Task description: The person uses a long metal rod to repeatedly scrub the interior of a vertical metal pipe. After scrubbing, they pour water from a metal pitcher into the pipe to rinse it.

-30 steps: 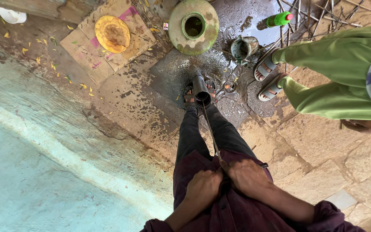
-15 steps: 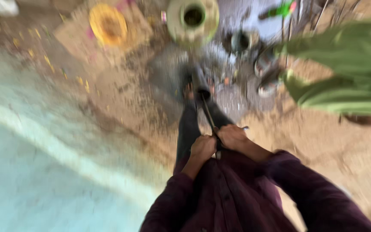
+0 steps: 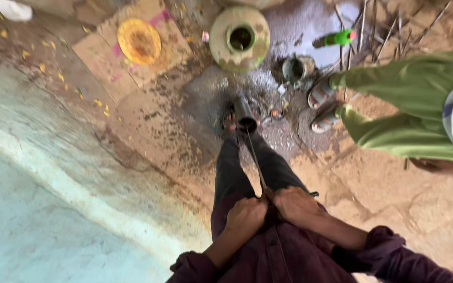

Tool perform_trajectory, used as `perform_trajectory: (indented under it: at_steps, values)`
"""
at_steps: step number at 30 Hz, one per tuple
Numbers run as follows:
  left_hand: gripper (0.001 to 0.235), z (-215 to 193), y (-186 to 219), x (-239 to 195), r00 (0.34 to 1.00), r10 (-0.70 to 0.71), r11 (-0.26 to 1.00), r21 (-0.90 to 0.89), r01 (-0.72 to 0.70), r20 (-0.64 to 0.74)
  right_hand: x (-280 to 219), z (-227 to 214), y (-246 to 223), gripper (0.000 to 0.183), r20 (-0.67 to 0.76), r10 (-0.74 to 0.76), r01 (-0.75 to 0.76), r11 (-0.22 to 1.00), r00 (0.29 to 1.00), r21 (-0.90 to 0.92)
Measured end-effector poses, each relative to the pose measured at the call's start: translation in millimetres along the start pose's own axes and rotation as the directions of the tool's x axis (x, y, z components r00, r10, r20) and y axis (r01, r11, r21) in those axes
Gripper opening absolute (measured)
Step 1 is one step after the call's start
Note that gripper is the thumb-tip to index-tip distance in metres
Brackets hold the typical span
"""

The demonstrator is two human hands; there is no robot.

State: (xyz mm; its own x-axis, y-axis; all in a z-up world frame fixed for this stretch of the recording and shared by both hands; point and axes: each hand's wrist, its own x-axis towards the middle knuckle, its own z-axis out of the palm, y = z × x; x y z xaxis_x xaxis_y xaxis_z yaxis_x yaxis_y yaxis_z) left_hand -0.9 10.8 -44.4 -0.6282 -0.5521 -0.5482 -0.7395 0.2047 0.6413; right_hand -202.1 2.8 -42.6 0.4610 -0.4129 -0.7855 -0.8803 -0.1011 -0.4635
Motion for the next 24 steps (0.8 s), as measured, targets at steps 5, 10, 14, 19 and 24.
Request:
perform_trajectory:
  at_steps: [5,10,14,19,24]
  values:
    - [0.024,-14,6,5,0.997,0.069,0.995,0.064,-0.071,0.029,-11,-30,-12,0.072,0.019,0.010,-0.010,1.000,1.000,0.001]
    - [0.033,-12,22,-14,0.992,0.116,0.992,0.042,-0.118,0.039,-36,-20,-18,0.069,0.021,-0.020,0.021,0.999,1.000,-0.029]
    - [0.052,-13,29,-15,0.989,0.056,0.998,-0.047,-0.050,0.140,-38,-30,-19,0.073,0.083,-0.046,0.050,0.998,0.995,-0.050]
    - [0.058,-7,35,-18,0.986,0.015,0.988,-0.153,0.011,0.168,-34,-33,-17,0.066,0.119,-0.139,0.147,0.987,0.983,-0.061]
    - [0.061,-11,41,-22,0.983,-0.091,0.945,-0.296,0.135,0.161,-30,-33,-16,0.044,0.175,-0.162,0.189,0.970,0.971,-0.150]
